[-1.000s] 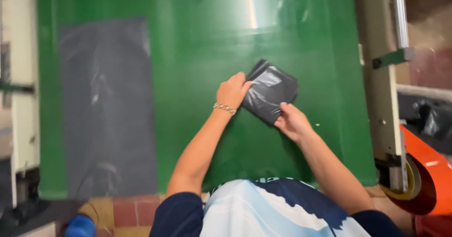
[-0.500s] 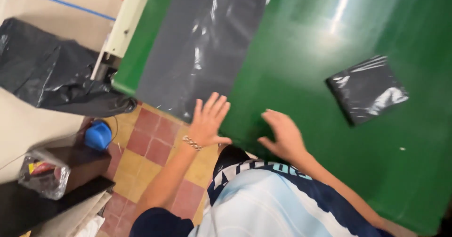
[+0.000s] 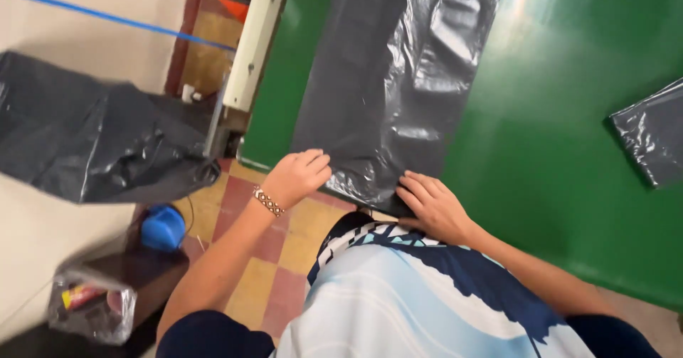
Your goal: Folding and stacking plastic bags coming off a conveyor belt in a factory setting.
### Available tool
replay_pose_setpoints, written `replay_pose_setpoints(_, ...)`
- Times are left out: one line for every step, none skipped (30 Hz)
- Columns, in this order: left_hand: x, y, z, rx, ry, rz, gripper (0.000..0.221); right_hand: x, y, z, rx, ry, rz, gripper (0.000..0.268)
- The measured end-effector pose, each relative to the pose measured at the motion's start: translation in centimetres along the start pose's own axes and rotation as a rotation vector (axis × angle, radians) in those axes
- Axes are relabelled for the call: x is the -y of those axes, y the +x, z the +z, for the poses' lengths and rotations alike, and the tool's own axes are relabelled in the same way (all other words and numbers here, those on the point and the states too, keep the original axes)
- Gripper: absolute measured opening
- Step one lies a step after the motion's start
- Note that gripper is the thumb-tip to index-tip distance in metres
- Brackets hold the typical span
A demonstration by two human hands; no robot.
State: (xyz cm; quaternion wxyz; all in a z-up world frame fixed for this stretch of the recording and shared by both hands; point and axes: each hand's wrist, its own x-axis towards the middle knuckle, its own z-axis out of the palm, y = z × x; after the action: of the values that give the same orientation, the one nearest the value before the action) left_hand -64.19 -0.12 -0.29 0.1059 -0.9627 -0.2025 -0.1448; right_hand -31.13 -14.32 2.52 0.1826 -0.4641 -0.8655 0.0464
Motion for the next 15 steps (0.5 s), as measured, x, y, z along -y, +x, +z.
replay_pose_setpoints(1.0, 0.0, 0.6, -0.011, -0.030, 0.043, 0.008, -0.2, 0.0, 0.2, -0.030, 0.004, 0.008, 0.059)
replay_pose_setpoints(2.3, 1.1, -0.1, -0.019, -0.040, 0.059, 0.008, -0.4, 0.4, 0.4, -0.030, -0.006, 0.027, 0.059)
replay_pose_setpoints(3.5, 2.3, -0.7, 0.079, -0.170, 0.012, 0.008, -0.6, 0.7, 0.5, -0.058, 0.014, 0.044, 0.045)
replay_pose_setpoints(4.5, 3.5, -1.4, 0.181, -0.301, -0.035, 0.020, -0.8, 0.8, 0.5, -0.084, 0.035, 0.061, 0.031)
replay_pose_setpoints(5.8, 5.3, -2.4, 0.177, -0.313, -0.019, 0.020, -1.3, 0.6, 0.9, -0.081, 0.026, 0.079, 0.031)
replay_pose_setpoints(7.3, 7.4, -3.3, 0.221, -0.459, -0.062, 0.018, -2.1, 0.6, 1.2, -0.064, 0.094, 0.184, 0.030)
replay_pose_setpoints(8.8, 9.6, -4.3, 0.267, -0.605, -0.105, 0.017, -3.0, 0.6, 1.4, -0.050, 0.161, 0.288, 0.034)
replay_pose_setpoints(10.7, 12.1, -5.2, 0.260, -0.608, -0.088, 0.017, -4.8, 1.4, 0.4, -0.055, 0.148, 0.299, 0.034)
replay_pose_setpoints(12.6, 14.7, -6.0, 0.263, -0.834, -0.196, 0.015, -6.6, 2.2, -0.6, -0.108, 0.309, 0.461, 0.028)
replay_pose_setpoints(14.4, 17.2, -7.0, 0.269, -1.059, -0.309, 0.014, -8.4, 3.0, -1.7, -0.165, 0.474, 0.619, 0.024)
replay_pose_setpoints(16.4, 19.0, -5.6, 0.268, -1.062, -0.295, 0.014, -11.0, 4.6, -2.8, -0.172, 0.465, 0.627, 0.024)
replay_pose_setpoints(18.5, 20.9, -4.2, 0.182, -1.299, -0.410, 0.015, -13.7, 6.3, -3.8, -0.293, 0.496, 0.706, 0.018)
replay_pose_setpoints(20.6, 22.8, -2.8, 0.091, -1.535, -0.527, 0.018, -16.5, 7.9, -5.0, -0.415, 0.525, 0.782, 0.016)
replay_pose_setpoints(21.8, 24.6, -2.2, 0.093, -1.535, -0.515, 0.018, -18.9, 10.3, -6.0, -0.425, 0.519, 0.786, 0.016)
replay_pose_setpoints(23.1, 26.4, -1.5, 0.165, -1.702, -0.795, 0.039, -21.4, 12.7, -7.1, -0.457, 0.603, 0.916, 0.017)
